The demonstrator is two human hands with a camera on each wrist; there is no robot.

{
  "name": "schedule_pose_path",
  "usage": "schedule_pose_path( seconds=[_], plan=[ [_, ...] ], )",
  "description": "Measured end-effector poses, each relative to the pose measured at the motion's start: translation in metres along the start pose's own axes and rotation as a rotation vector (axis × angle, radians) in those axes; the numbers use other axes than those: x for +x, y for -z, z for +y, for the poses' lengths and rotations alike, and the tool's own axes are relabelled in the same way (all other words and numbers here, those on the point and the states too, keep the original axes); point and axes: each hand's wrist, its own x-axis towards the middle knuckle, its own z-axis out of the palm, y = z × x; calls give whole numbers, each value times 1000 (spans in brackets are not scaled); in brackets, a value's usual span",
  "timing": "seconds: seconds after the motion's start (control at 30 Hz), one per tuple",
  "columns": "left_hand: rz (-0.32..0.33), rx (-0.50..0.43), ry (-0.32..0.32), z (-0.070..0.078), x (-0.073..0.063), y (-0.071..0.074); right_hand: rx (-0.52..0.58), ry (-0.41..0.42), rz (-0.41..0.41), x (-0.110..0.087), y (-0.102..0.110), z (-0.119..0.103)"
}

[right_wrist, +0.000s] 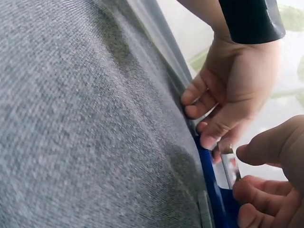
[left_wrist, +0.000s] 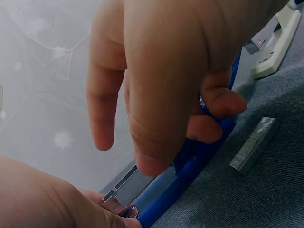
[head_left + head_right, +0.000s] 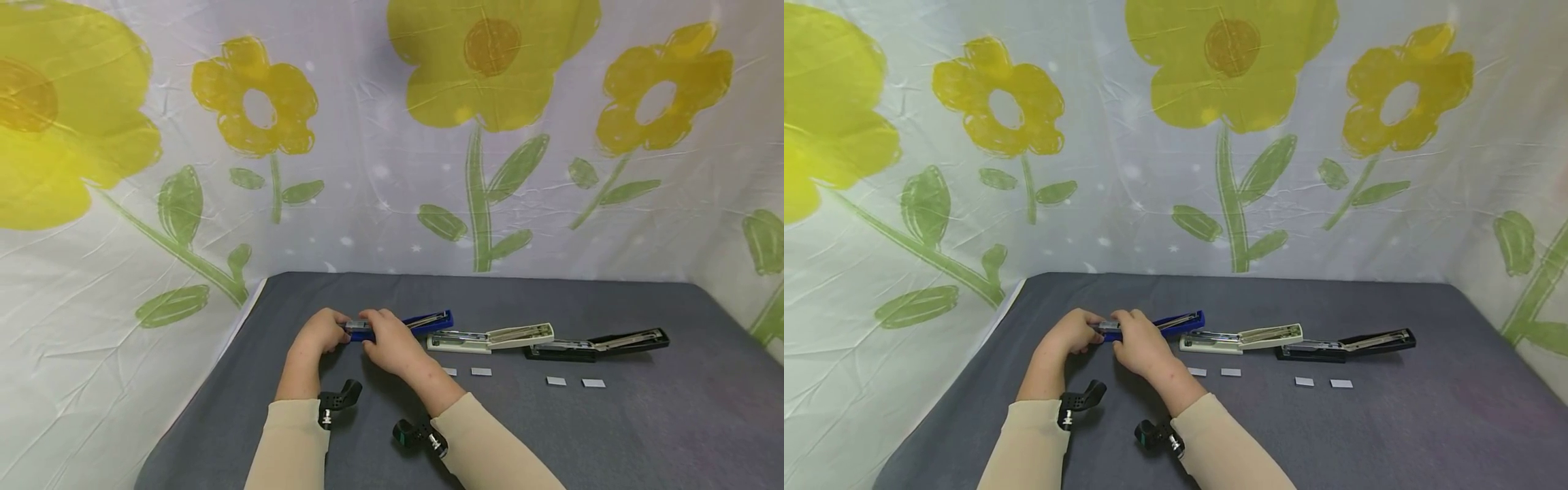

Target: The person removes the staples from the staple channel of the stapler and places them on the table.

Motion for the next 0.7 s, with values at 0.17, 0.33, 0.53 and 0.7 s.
schedule_pose_path(
  seconds=[0.17,0.33,0.53,0.7],
  plan=[
    [-4,-17,4,-1,0,1,-11,-4,4,2,-3,0],
    [-11,-13,7,-5,0,2,82,25,15,4,-8,-2],
    [16,0,17,-5,0,4,278,-37,110,11,-15,-1],
    [18,-25,4,-3,2,0,228,-56,151,18,-19,-1]
  ],
)
